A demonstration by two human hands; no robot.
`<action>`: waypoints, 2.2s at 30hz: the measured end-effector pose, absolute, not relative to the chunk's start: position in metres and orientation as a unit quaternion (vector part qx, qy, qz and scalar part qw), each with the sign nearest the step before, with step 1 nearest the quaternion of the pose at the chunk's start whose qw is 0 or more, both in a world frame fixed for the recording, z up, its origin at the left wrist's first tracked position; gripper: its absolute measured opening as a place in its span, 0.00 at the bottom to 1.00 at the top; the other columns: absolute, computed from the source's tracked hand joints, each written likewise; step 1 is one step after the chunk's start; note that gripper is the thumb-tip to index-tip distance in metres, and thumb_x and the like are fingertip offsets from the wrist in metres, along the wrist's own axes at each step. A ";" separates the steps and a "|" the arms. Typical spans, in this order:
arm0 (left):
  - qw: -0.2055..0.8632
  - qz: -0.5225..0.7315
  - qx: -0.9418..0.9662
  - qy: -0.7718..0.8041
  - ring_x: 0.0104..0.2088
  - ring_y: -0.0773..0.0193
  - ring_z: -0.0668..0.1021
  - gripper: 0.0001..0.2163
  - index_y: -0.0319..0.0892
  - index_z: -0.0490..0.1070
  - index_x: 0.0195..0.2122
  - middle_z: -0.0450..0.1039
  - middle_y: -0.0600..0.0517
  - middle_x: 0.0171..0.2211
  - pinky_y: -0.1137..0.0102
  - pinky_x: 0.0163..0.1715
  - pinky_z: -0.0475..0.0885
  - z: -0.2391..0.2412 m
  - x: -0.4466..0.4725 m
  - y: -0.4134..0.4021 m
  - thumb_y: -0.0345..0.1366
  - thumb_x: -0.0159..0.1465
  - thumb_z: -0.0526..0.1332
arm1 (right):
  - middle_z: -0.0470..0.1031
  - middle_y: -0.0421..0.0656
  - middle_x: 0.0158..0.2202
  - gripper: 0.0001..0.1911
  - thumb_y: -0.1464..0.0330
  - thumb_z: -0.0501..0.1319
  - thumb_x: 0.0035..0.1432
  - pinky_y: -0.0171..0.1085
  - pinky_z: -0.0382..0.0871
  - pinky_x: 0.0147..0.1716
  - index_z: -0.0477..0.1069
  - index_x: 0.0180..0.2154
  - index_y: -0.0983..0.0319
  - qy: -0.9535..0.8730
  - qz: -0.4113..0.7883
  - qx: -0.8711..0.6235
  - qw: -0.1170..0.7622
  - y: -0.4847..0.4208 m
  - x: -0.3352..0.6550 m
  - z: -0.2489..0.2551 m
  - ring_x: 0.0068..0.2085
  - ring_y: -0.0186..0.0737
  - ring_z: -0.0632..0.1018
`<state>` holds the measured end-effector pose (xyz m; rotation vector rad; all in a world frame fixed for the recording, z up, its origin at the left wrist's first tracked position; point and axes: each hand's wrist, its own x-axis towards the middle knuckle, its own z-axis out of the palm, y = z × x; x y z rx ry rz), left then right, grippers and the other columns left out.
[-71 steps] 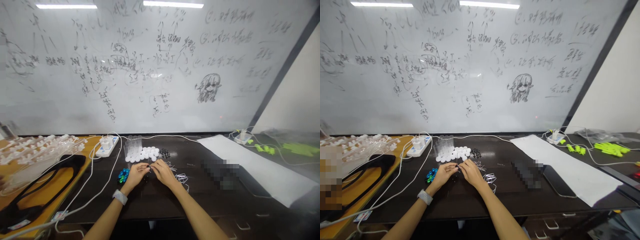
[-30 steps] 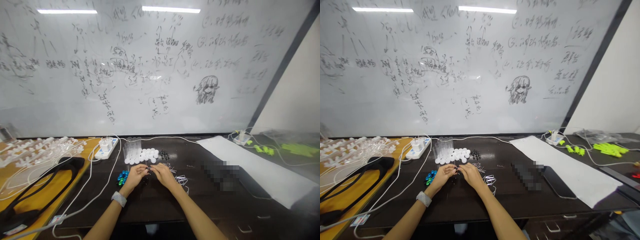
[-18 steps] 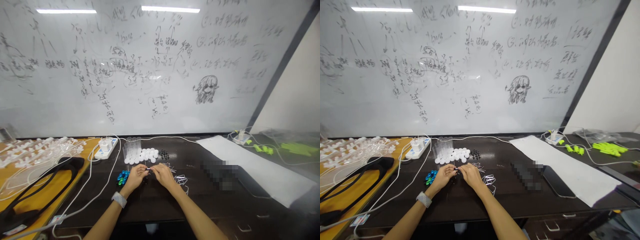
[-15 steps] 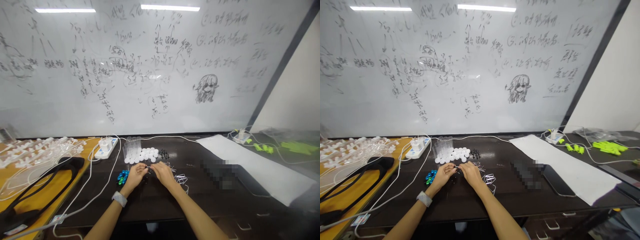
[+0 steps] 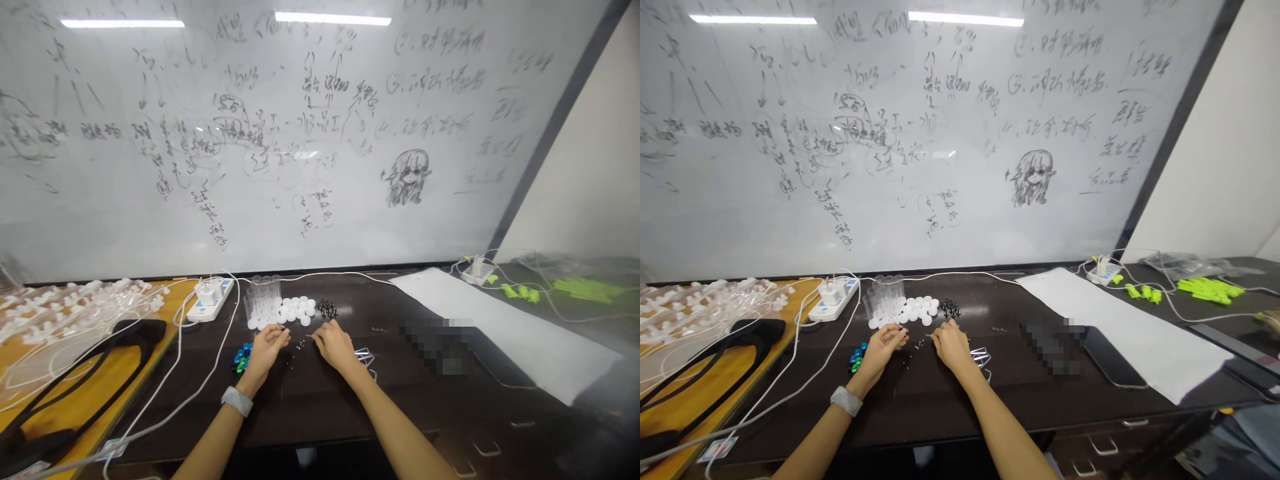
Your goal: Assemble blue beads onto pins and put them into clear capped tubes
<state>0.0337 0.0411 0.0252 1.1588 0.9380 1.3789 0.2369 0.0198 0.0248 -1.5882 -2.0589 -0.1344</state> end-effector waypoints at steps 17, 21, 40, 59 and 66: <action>0.678 0.552 0.388 0.290 0.39 0.65 0.79 0.09 0.38 0.80 0.36 0.80 0.44 0.40 0.72 0.45 0.73 0.038 0.058 0.062 0.30 0.53 0.73 | 0.80 0.46 0.29 0.03 0.73 0.64 0.51 0.36 0.69 0.33 0.77 0.30 0.62 -0.614 0.079 -0.689 0.377 0.095 0.287 0.024 0.34 0.45 0.81; 0.682 0.557 0.388 0.274 0.38 0.65 0.80 0.10 0.38 0.79 0.37 0.80 0.45 0.40 0.70 0.48 0.73 0.038 0.066 0.068 0.29 0.53 0.73 | 0.80 0.47 0.31 0.05 0.71 0.60 0.57 0.37 0.71 0.37 0.75 0.32 0.62 -0.629 0.075 -0.647 0.424 0.093 0.277 0.029 0.36 0.44 0.81; 0.650 0.576 0.408 0.282 0.39 0.61 0.81 0.16 0.38 0.79 0.40 0.81 0.44 0.39 0.68 0.44 0.74 0.035 0.050 0.050 0.35 0.50 0.76 | 0.80 0.44 0.33 0.22 0.57 0.72 0.47 0.42 0.77 0.40 0.76 0.41 0.62 -0.580 0.413 -0.358 0.603 0.053 0.215 0.027 0.35 0.43 0.81; 0.603 0.605 0.410 0.320 0.33 0.61 0.81 0.17 0.37 0.81 0.35 0.82 0.45 0.33 0.67 0.41 0.76 0.029 0.050 0.054 0.38 0.45 0.77 | 0.80 0.45 0.28 0.22 0.52 0.70 0.49 0.43 0.79 0.32 0.76 0.37 0.63 -0.567 0.411 -0.366 0.613 0.053 0.215 0.021 0.29 0.46 0.82; 0.605 0.621 0.387 0.314 0.36 0.60 0.82 0.17 0.38 0.81 0.34 0.81 0.47 0.32 0.65 0.45 0.76 0.026 0.050 0.056 0.37 0.44 0.78 | 0.79 0.45 0.28 0.21 0.51 0.65 0.54 0.38 0.76 0.24 0.76 0.38 0.63 -0.601 0.386 -0.385 0.585 0.049 0.216 0.024 0.27 0.42 0.80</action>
